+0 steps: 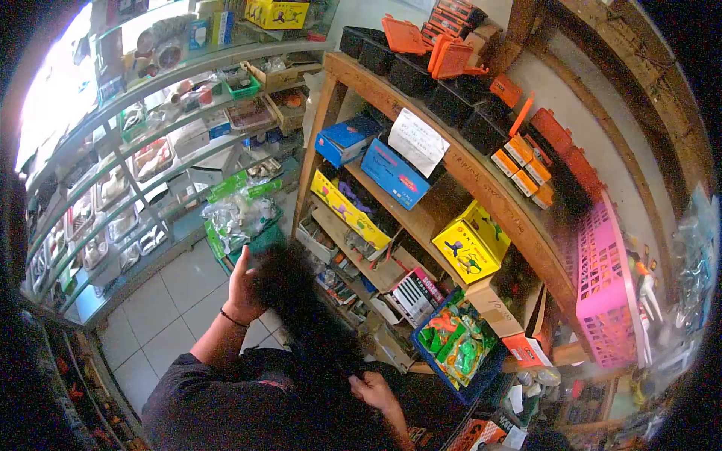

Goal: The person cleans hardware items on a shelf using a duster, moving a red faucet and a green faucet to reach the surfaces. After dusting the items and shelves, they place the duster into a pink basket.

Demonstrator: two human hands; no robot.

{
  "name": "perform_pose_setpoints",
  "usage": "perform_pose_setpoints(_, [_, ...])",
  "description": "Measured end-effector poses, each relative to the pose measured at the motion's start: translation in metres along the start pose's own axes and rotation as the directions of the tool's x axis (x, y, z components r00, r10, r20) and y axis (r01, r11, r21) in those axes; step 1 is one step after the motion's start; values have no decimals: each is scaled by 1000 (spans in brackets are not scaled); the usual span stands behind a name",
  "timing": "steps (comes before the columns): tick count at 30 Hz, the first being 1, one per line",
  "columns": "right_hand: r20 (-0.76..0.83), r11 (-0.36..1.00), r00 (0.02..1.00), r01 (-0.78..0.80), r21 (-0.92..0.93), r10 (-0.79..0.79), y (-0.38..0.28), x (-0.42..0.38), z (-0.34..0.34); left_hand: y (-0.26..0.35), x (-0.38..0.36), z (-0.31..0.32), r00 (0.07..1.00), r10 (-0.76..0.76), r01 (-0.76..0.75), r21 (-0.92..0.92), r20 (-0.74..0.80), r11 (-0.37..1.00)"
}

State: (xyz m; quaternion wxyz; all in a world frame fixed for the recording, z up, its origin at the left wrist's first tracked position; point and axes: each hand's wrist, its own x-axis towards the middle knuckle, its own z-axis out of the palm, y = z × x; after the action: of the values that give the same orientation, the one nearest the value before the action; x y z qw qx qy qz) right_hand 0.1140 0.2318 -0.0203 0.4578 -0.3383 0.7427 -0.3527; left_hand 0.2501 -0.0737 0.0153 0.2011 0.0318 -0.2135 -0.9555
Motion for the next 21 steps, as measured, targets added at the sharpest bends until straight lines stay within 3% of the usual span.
perform_pose_setpoints(1, [23,984,997,-77,162,74,-30,-6,2,-2,1,-2,980,28,-26,12,-197,1000])
perform_pose_setpoints(2, [58,936,988,-154,318,143,-47,-8,3,-2,2,-5,974,-3,3,0,-225,1000])
perform_pose_setpoints(3, [59,936,988,-153,317,141,-34,-5,1,1,6,3,974,0,0,1,-225,1000])
perform_pose_setpoints(5, [105,982,976,-187,-42,190,4,4,-4,9,12,30,973,42,-68,107,229,992])
perform_pose_setpoints(6, [105,981,976,-188,-43,191,-2,4,-2,15,6,28,993,-19,12,67,116,998])
perform_pose_setpoints(7, [16,976,978,-207,67,206,-18,4,2,14,7,20,993,-21,13,65,115,998])
perform_pose_setpoints(8, [-70,960,971,-215,177,230,-27,4,5,8,11,7,999,5,-5,-6,-38,1000])
perform_pose_setpoints(9, [-68,958,969,-222,180,238,-26,7,5,7,11,3,981,16,-31,-73,-194,997])
perform_pose_setpoints(11, [68,802,976,-207,560,205,-20,8,7,9,10,-2,977,-35,12,-113,-209,994])
perform_pose_setpoints(13, [107,851,984,-180,493,146,-21,2,2,12,15,12,977,-47,9,-179,-210,984])
perform_pose_setpoints(14, [36,977,999,-41,210,34,-7,3,-1,16,21,11,988,-48,41,47,146,998])
perform_pose_setpoints(15, [2,990,996,92,-105,-93,0,4,1,16,19,12,996,-58,54,68,65,996])
perform_pose_setpoints(17, [-115,998,992,38,-55,-44,13,-1,13,14,22,21,983,-115,130,-96,144,987])
perform_pose_setpoints(18, [-141,979,988,-34,199,63,-9,-6,20,9,22,21,988,-66,66,-7,-142,998])
perform_pose_setpoints(19, [-143,893,975,-90,440,169,-21,-11,23,7,23,10,984,-117,115,-19,-134,993])
perform_pose_setpoints(20, [-157,892,972,-89,444,175,-11,-14,22,0,26,4,982,-99,92,-53,-158,994])
perform_pose_setpoints(21, [-116,973,992,-20,228,48,6,-16,19,-5,29,6,980,-82,67,-85,-183,994])
